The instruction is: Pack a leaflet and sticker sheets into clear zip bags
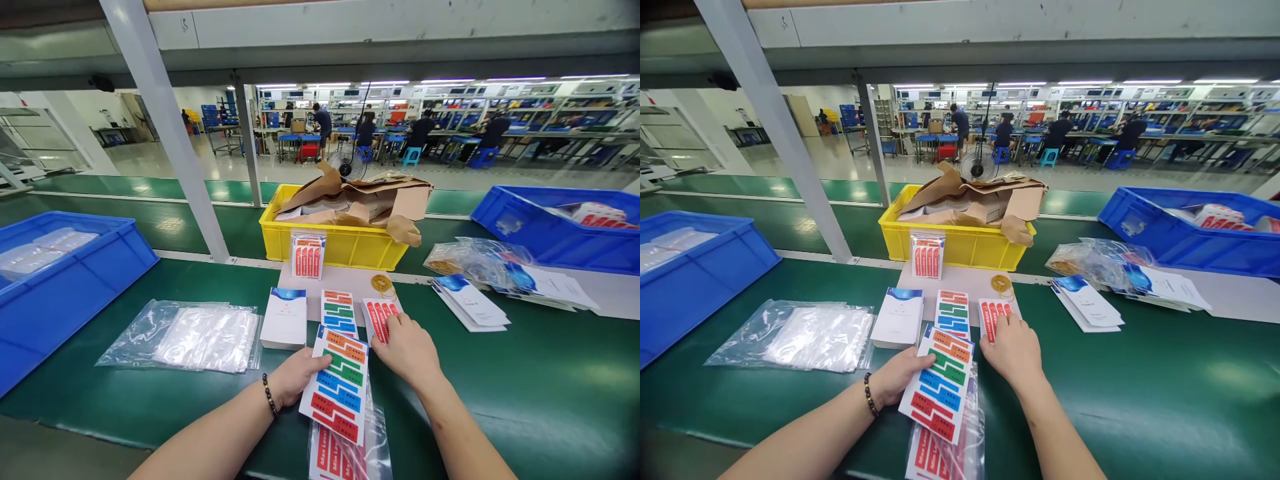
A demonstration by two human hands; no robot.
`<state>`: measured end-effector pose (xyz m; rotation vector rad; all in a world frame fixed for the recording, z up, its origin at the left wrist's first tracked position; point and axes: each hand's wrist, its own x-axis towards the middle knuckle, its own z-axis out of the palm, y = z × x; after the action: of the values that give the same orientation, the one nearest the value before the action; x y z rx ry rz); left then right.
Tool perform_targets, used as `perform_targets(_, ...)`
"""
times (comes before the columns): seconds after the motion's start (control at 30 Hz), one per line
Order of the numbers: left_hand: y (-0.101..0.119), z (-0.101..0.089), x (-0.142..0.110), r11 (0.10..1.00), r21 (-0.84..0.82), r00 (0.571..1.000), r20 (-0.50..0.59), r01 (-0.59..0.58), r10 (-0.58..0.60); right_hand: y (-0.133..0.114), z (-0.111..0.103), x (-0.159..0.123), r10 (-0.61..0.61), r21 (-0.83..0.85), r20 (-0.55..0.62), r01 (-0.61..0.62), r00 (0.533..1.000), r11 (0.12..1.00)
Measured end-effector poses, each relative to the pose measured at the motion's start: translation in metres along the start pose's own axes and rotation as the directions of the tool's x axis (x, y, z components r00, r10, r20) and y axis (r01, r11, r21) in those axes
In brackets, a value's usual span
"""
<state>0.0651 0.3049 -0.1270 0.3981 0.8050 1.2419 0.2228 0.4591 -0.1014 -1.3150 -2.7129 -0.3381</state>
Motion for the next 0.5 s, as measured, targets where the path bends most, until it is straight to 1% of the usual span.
perform_targets(0.17,0.001,0.003,-0.001,1.0,0.021,1.0,-0.023,0.016,-0.016,0.001,-0.002,0.001,0.006,0.035,0.023,-0.007,1.0,0.999)
perform_targets(0.27,-0.001,0.0,0.001,1.0,0.001,0.999,-0.03,0.011,-0.011,0.009,0.001,0.0,-0.039,0.057,0.016,0.038,0.999,0.998)
perform_targets(0.33,-0.003,-0.003,0.002,0.999,-0.034,0.999,-0.039,0.003,-0.005,0.017,0.004,0.0,-0.074,0.08,-0.014,0.075,0.997,0.994)
perform_targets(0.37,-0.003,-0.005,0.004,0.998,-0.058,0.999,-0.044,0.004,-0.006,0.02,0.005,0.0,-0.087,0.104,-0.058,0.093,0.994,0.99)
perform_targets(0.4,-0.003,-0.006,0.005,0.996,-0.087,0.999,-0.05,0.007,-0.011,0.022,0.005,0.0,-0.088,0.137,-0.138,0.107,0.986,0.985)
perform_targets(0.43,-0.003,-0.006,0.006,0.993,-0.121,0.998,-0.059,0.011,-0.018,0.023,0.004,0.0,-0.08,0.175,-0.251,0.127,0.965,0.976)
perform_targets(0.47,-0.003,-0.007,0.008,0.988,-0.156,0.997,-0.074,0.012,-0.024,0.021,0.002,-0.001,-0.074,0.21,-0.385,0.166,0.92,0.964)
perform_targets(0.5,-0.002,-0.007,0.009,0.982,-0.188,0.995,-0.095,0.006,-0.024,0.016,-0.001,-0.003,-0.077,0.235,-0.513,0.227,0.855,0.945)
